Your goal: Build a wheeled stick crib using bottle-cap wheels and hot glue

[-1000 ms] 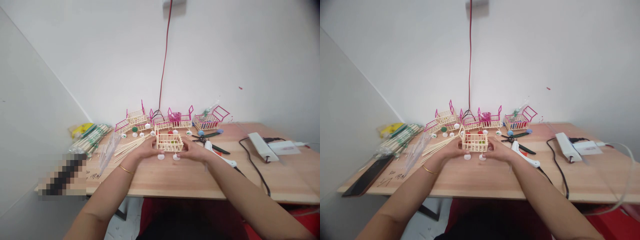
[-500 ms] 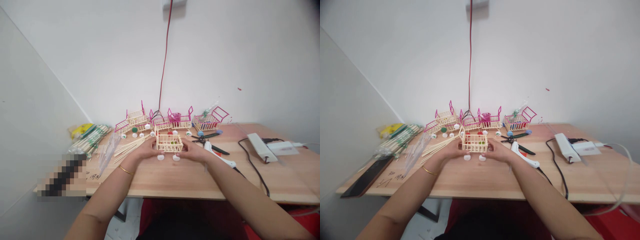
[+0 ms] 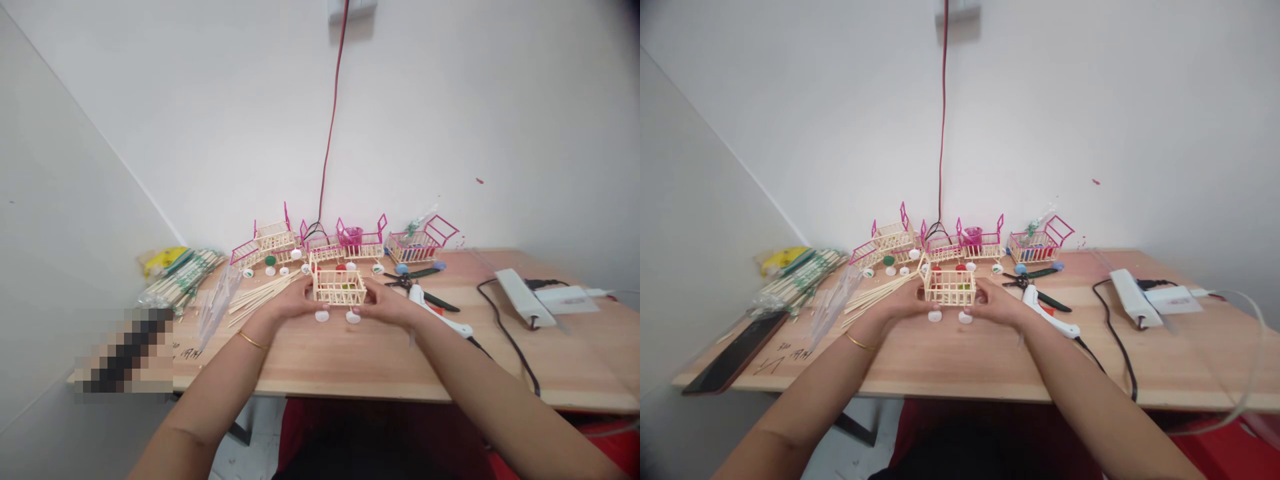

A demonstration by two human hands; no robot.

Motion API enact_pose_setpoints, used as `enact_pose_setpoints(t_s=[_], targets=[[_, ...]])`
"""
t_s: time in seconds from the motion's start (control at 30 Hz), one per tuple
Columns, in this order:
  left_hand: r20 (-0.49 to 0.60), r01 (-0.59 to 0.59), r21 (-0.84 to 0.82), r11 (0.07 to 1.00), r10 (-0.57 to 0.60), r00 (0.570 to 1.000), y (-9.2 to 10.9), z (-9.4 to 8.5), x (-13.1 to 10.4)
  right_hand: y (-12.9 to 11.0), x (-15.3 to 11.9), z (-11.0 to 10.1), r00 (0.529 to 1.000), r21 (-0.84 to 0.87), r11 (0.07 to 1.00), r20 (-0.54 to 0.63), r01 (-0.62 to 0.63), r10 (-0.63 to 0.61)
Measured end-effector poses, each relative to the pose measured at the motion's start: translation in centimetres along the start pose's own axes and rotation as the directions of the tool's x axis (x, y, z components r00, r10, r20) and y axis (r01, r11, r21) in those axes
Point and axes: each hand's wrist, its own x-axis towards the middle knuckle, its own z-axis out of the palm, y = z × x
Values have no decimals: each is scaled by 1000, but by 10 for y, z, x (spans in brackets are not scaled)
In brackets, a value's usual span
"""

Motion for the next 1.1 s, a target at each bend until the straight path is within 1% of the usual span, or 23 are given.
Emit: enact_pose_setpoints(t_s=[0.13, 0.27, 0.37, 0.53, 0.7, 0.87, 1.1], targets=[[-9, -9, 3, 1000, 9, 1000, 2, 0, 0, -1, 0, 0, 1000, 7, 1000, 8, -6, 6], [-14, 17, -6, 1000, -17, 1000, 5, 1, -1, -1, -1, 0, 1000, -11, 1000, -6, -23, 23], [-6, 32, -12, 999, -32, 999, 2, 0, 0, -2, 0, 0, 1000, -11, 999, -6, -30, 30], [49, -8, -88, 996, 12, 999, -4, -1, 1, -7, -1, 0, 999, 8, 999, 1, -41, 41], [46, -3, -99, 995, 7, 999, -4, -2, 0, -10, -2, 1, 1000, 44, 999, 3, -28, 28], [18, 3, -155, 988, 0, 1000, -7, -3, -2, -15, -3, 0, 998, -8, 998, -5, -63, 63], [44, 0, -169, 986, 8, 999, -8, -4, -1, -18, -3, -1, 998, -31, 998, -22, -62, 61]])
